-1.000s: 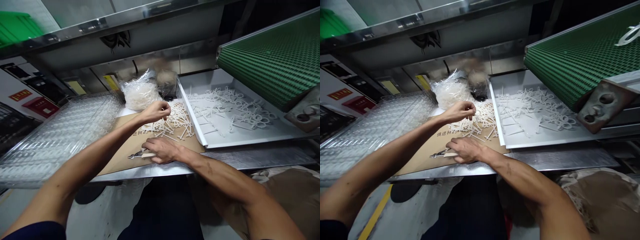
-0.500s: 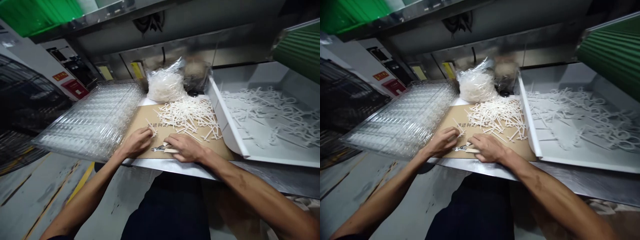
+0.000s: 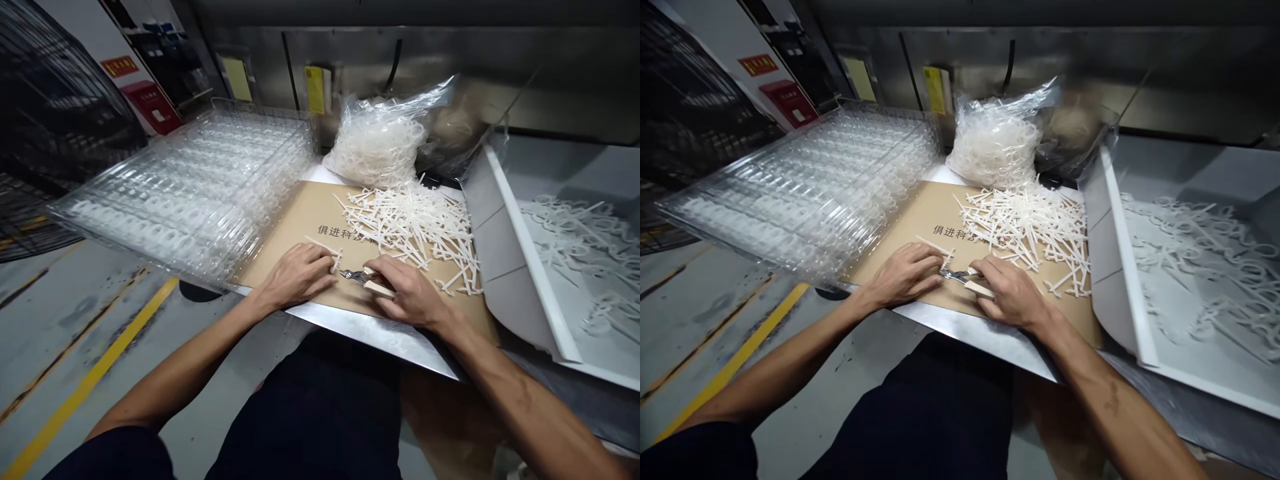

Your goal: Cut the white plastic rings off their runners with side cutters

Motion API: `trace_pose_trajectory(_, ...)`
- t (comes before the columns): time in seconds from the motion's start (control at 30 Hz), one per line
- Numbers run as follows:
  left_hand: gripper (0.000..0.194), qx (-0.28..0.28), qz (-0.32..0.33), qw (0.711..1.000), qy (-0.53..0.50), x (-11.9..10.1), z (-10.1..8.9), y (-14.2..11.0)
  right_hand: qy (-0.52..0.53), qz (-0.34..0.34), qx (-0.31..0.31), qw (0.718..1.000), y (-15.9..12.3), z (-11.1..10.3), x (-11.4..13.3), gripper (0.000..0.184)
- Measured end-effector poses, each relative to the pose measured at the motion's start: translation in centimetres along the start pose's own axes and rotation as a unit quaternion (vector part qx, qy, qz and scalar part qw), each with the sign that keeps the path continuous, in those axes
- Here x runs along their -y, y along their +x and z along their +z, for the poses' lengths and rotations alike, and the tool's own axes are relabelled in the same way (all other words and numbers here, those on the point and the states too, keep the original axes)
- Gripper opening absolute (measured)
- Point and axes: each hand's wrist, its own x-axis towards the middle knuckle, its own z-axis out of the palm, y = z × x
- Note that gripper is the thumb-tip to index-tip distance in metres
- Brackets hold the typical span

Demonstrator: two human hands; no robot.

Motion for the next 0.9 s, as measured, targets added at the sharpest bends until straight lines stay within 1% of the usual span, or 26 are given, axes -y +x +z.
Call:
trace_pose_trajectory(0.07,0.025,-0.018,-0.026,0.999,0.013,-0.5,0.4,0.3,0.006,0.008,-0.005,1.0,0.0,0.0,0.1,0.045)
trace_pose_trajectory(0.13,0.025,-0.023,-0.043,0.998,0.026,-0.9,0.6,0.8,0.01,0.017,-0.013,1.0,0.1,0.0,0.0,0.044)
trace_pose_trajectory(0.27,0.024,-0.011,-0.049,0.998,0.049,-1.6,0.2,1.8,0.002,0.034,-0.019,0.999,0.1,-0.1,0.2,0.042)
trace_pose_trajectory(0.37,0.026,0.01,-0.07,0.993,0.097,-1.8,0.2,2.5,-0.02,0.042,-0.008,0.999,0.3,-0.1,0.2,0.042)
trace_pose_trajectory(0.5,0.018,0.043,-0.071,0.988,0.131,-1.0,0.2,3.4,-0.054,0.056,0.005,0.997,0.4,-0.3,-0.3,0.041)
trace_pose_trajectory(0.63,0.021,0.061,-0.081,0.982,0.162,-0.2,-0.2,3.9,-0.072,0.06,0.002,0.996,0.3,-0.3,-0.2,0.039)
trace_pose_trajectory(0.73,0.022,0.072,-0.082,0.976,0.189,0.0,-0.1,4.4,-0.077,0.057,-0.005,0.995,0.4,-0.1,-0.3,0.038)
trace_pose_trajectory(0.9,0.021,0.083,-0.098,0.976,0.177,0.4,0.2,5.4,-0.098,0.072,-0.025,0.992,0.5,0.2,-0.7,0.04)
